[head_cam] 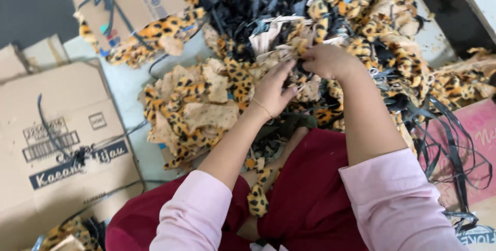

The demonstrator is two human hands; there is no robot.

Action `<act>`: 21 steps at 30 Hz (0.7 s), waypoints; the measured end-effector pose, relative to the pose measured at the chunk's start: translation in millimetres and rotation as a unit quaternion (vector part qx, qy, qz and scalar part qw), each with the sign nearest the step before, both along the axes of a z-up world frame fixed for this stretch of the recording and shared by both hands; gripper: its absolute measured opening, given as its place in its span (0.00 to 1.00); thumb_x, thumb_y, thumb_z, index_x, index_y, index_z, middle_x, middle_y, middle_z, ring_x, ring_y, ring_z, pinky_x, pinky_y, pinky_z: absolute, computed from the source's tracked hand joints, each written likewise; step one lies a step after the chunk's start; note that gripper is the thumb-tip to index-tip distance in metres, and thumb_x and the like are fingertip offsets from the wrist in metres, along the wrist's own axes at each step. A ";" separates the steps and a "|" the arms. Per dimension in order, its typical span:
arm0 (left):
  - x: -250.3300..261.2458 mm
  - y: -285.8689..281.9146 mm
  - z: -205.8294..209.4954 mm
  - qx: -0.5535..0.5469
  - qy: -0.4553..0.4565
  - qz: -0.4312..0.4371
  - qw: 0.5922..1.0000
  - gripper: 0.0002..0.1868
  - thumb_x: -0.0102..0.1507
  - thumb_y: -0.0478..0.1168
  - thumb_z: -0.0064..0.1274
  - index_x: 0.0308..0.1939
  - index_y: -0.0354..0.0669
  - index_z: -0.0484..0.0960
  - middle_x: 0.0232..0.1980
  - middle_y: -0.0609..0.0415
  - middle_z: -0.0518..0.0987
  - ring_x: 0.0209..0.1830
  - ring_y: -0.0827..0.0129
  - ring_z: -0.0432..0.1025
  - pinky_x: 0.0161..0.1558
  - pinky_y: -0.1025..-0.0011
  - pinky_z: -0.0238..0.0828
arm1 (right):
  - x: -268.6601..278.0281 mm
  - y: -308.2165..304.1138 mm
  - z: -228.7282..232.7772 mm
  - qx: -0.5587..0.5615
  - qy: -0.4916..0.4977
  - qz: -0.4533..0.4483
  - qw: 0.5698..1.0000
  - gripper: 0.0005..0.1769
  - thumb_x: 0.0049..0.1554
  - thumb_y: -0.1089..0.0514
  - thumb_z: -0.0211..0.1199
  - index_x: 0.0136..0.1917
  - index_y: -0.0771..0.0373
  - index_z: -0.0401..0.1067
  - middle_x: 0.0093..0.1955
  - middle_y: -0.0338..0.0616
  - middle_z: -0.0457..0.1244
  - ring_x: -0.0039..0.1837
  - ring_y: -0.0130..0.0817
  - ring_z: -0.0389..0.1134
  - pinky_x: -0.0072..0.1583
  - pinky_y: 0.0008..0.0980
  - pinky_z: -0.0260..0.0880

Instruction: Sorting and trimming leopard-print fabric scraps using scissors

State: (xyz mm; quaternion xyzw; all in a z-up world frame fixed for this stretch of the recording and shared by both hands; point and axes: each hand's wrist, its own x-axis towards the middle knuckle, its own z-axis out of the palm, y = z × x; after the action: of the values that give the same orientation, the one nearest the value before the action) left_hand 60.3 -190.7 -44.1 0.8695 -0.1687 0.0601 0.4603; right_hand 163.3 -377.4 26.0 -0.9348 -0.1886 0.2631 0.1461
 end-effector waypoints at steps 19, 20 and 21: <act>-71.4 148.1 38.5 -0.445 0.273 0.229 0.822 0.22 0.60 0.39 0.67 0.58 0.49 0.81 0.37 0.56 0.77 0.31 0.71 0.78 0.25 0.75 0.83 | -70.1 176.4 -21.8 0.589 0.163 -0.147 0.778 0.36 0.47 0.78 0.61 0.67 0.57 0.65 0.50 0.35 0.59 0.49 0.24 0.67 0.49 0.16 0.72; -76.1 153.4 40.2 -0.424 0.241 0.223 0.844 0.23 0.57 0.34 0.67 0.56 0.48 0.83 0.36 0.58 0.77 0.33 0.74 0.76 0.30 0.77 0.82 | -71.6 186.1 -30.0 0.604 0.170 -0.172 0.760 0.31 0.51 0.75 0.65 0.66 0.58 0.66 0.48 0.36 0.61 0.48 0.25 0.69 0.48 0.18 0.74; -80.5 158.5 41.6 -0.401 0.209 0.218 0.865 0.25 0.53 0.29 0.68 0.54 0.47 0.84 0.35 0.60 0.77 0.35 0.78 0.74 0.35 0.80 0.80 | -72.6 195.6 -38.4 0.617 0.177 -0.198 0.741 0.28 0.54 0.72 0.68 0.65 0.59 0.67 0.47 0.37 0.62 0.46 0.26 0.72 0.46 0.19 0.76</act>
State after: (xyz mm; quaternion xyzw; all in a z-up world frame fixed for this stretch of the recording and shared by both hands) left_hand -20.2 -32.1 -2.4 0.6165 0.1639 0.0383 0.7692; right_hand 90.7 -181.9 -12.4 -0.5932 -0.0915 0.2150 0.7704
